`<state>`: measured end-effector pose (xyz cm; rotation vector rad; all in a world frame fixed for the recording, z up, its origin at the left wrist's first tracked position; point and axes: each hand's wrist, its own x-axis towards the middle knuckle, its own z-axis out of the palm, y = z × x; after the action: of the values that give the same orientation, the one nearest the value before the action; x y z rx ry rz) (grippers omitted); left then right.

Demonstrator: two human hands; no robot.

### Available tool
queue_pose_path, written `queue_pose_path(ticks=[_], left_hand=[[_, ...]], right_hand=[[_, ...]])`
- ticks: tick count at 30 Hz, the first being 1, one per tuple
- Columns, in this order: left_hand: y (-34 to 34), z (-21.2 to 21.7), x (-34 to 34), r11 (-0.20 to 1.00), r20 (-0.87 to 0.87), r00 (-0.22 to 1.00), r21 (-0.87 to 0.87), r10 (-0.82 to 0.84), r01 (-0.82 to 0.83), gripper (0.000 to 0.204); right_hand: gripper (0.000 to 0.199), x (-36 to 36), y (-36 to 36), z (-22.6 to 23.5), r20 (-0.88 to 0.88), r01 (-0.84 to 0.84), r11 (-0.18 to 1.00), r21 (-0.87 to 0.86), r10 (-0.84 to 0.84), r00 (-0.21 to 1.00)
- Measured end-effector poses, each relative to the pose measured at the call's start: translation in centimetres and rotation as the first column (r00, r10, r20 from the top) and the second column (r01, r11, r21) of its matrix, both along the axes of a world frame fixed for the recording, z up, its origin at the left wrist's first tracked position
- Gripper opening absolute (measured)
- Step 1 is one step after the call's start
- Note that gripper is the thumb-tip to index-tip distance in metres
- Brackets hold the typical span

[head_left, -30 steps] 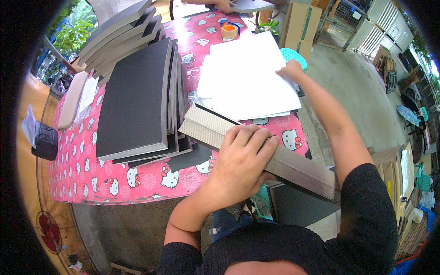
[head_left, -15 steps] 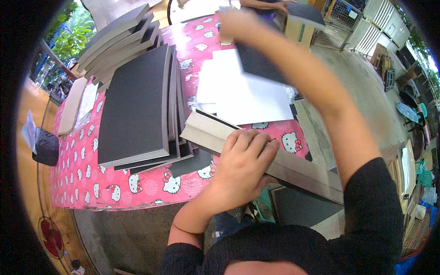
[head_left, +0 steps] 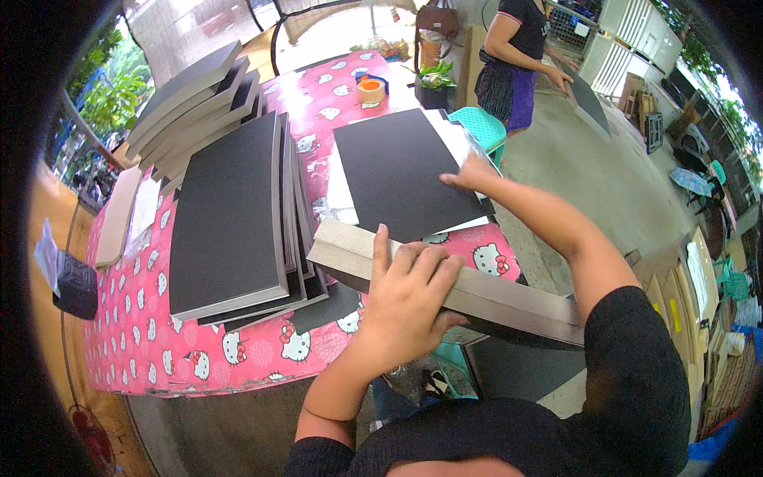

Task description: The person picks up stacks of black folders from a table, aligns them by hand, and carries them to a wooden pallet where they are stacked.

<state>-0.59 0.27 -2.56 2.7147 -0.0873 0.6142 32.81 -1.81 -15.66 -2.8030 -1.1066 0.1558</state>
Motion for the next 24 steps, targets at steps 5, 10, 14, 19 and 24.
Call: queue_pose_path(ticks=[5, 10, 14, 19, 24], left_hand=[[0.0, 0.6, -0.1, 0.999, -0.038, 0.999, 0.026, 0.028, -0.027, 0.067], [-0.3, 0.3, 0.7, 0.999, 0.004, 1.0, 0.029, 0.026, -0.026, 0.07], [0.1, 0.4, 0.7, 0.999, 0.002, 1.0, 0.042, 0.021, -0.021, 0.067], [-0.2, 0.8, 0.9, 0.997, 0.014, 0.999, 0.073, 0.035, -0.036, 0.074], [-0.6, 0.9, 1.2, 0.988, 0.005, 0.996, 0.132, 0.084, -0.084, 0.094]], right_hand=[[0.047, -3.7, -3.9, -2.9, -0.981, 0.624, 0.782, -0.017, -0.135, 0.143], [0.035, -2.4, -5.6, 0.3, -0.895, 0.611, 0.791, 0.025, -0.255, 0.367], [0.036, -0.9, -10.7, 8.2, -0.525, 0.188, 0.886, 0.424, 0.071, 0.848], [0.026, -8.3, -19.4, 20.4, 0.013, -0.319, 0.886, 0.336, 0.334, 0.942], [0.027, -12.2, -21.2, 18.6, -0.284, -0.496, 0.853, 0.164, 0.522, 0.804]])
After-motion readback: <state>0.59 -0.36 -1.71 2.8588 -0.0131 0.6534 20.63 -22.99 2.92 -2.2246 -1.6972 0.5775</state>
